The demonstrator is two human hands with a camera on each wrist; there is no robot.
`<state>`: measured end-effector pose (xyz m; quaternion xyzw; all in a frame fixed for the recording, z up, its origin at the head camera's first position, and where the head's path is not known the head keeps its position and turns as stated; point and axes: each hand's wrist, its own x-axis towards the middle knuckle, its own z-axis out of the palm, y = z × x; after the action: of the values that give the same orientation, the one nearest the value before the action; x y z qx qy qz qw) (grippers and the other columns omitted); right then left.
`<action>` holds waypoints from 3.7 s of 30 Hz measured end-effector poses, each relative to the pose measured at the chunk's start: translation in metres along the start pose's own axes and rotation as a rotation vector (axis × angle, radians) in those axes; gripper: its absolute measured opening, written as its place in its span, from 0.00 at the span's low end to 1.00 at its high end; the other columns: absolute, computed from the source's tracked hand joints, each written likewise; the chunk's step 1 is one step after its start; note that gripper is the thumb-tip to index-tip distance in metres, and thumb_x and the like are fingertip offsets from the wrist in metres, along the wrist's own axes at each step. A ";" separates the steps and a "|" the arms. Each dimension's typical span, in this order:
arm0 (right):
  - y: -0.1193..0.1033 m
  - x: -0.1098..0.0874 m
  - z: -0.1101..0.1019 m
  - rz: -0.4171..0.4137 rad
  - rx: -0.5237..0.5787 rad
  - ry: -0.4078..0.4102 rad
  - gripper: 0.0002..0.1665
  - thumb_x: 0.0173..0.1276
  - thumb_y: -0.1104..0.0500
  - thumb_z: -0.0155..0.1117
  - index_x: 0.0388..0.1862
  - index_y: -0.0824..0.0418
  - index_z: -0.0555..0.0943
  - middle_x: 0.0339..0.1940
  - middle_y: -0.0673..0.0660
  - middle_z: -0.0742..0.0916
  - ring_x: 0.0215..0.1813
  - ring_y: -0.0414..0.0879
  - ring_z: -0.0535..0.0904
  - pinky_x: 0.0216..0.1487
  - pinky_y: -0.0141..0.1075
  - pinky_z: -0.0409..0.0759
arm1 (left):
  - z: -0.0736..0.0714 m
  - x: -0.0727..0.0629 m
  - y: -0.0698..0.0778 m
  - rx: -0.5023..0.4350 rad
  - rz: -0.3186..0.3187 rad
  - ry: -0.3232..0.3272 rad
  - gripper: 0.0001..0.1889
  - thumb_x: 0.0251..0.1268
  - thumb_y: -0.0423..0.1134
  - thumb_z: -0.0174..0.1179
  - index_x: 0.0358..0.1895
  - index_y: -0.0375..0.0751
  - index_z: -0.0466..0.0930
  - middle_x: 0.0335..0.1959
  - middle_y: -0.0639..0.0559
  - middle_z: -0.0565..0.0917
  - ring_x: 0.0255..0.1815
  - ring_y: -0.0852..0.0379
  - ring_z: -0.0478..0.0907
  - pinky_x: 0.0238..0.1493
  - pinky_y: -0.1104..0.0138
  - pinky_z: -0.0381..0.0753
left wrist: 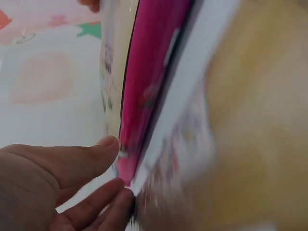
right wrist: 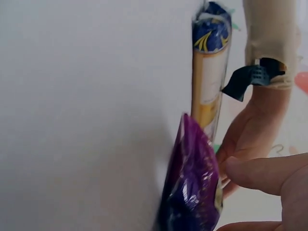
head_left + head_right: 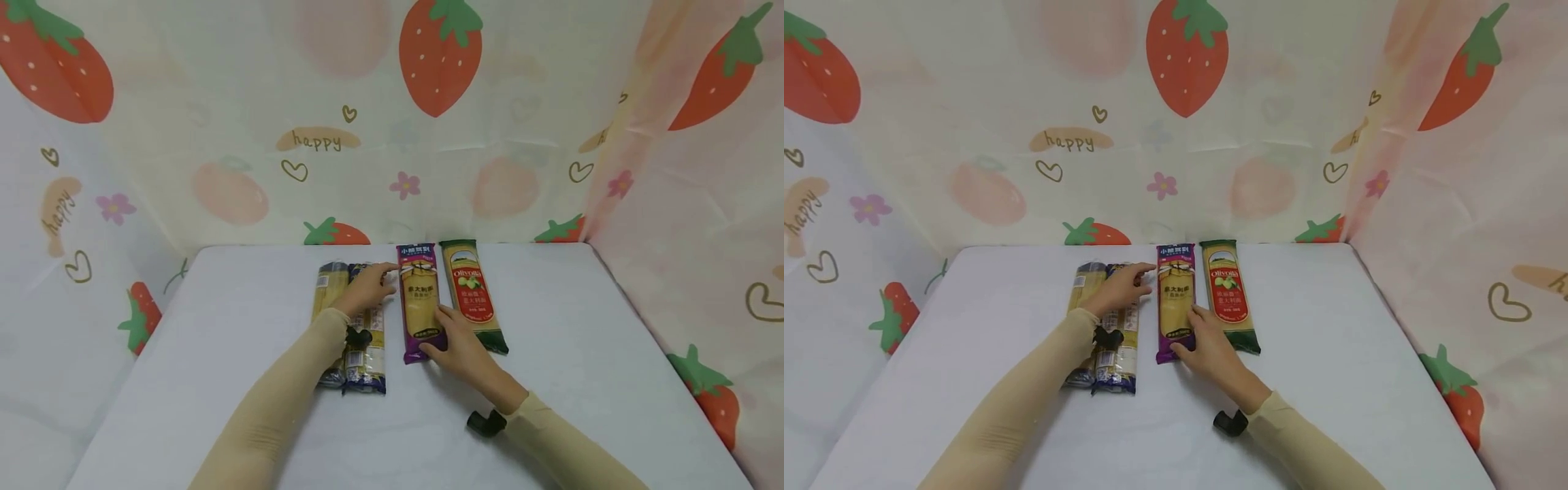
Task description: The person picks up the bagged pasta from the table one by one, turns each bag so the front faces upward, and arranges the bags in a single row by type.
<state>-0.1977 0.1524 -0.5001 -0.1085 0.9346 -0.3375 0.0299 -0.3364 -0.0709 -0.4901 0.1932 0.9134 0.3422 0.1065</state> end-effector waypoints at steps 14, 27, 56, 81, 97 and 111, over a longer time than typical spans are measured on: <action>-0.023 -0.009 0.011 -0.183 0.125 -0.005 0.45 0.72 0.56 0.78 0.84 0.60 0.69 0.83 0.60 0.72 0.82 0.61 0.68 0.76 0.60 0.72 | -0.038 -0.009 -0.038 0.235 0.020 0.016 0.36 0.79 0.43 0.66 0.81 0.29 0.65 0.80 0.31 0.67 0.83 0.32 0.60 0.84 0.44 0.59; -0.034 -0.010 0.023 -0.230 0.124 -0.149 0.50 0.73 0.47 0.77 0.87 0.57 0.64 0.84 0.59 0.71 0.84 0.57 0.66 0.79 0.57 0.69 | -0.046 -0.007 -0.055 0.087 -0.098 -0.048 0.45 0.73 0.55 0.71 0.85 0.38 0.61 0.82 0.36 0.67 0.82 0.35 0.60 0.82 0.41 0.62; -0.052 0.003 0.054 -0.216 -0.043 -0.300 0.74 0.60 0.33 0.83 0.90 0.60 0.51 0.91 0.60 0.54 0.89 0.56 0.52 0.84 0.52 0.61 | -0.050 -0.005 -0.037 0.244 -0.158 -0.083 0.41 0.74 0.57 0.69 0.81 0.39 0.68 0.76 0.39 0.74 0.80 0.35 0.61 0.79 0.42 0.65; -0.067 0.008 0.064 -0.231 -0.287 -0.270 0.72 0.58 0.32 0.84 0.89 0.61 0.57 0.88 0.71 0.58 0.82 0.65 0.66 0.72 0.54 0.79 | -0.046 -0.007 -0.037 0.314 -0.173 -0.076 0.42 0.72 0.61 0.70 0.79 0.39 0.69 0.75 0.39 0.74 0.79 0.35 0.63 0.80 0.41 0.65; -0.064 0.009 0.054 -0.201 -0.184 -0.317 0.68 0.54 0.42 0.88 0.87 0.59 0.62 0.88 0.70 0.58 0.81 0.65 0.68 0.74 0.54 0.77 | -0.046 -0.003 -0.043 0.272 -0.179 -0.081 0.43 0.69 0.63 0.71 0.79 0.41 0.70 0.77 0.38 0.72 0.81 0.35 0.60 0.79 0.39 0.64; -0.054 0.000 0.036 -0.213 0.054 -0.347 0.65 0.56 0.52 0.88 0.87 0.58 0.62 0.89 0.64 0.57 0.87 0.62 0.58 0.80 0.57 0.68 | -0.049 -0.005 -0.052 0.106 -0.070 -0.069 0.39 0.72 0.56 0.71 0.75 0.34 0.73 0.70 0.35 0.77 0.76 0.37 0.66 0.76 0.45 0.71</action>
<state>-0.1835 0.0894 -0.4940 -0.2626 0.8892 -0.3399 0.1576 -0.3623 -0.1379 -0.4876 0.1783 0.9322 0.2827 0.1392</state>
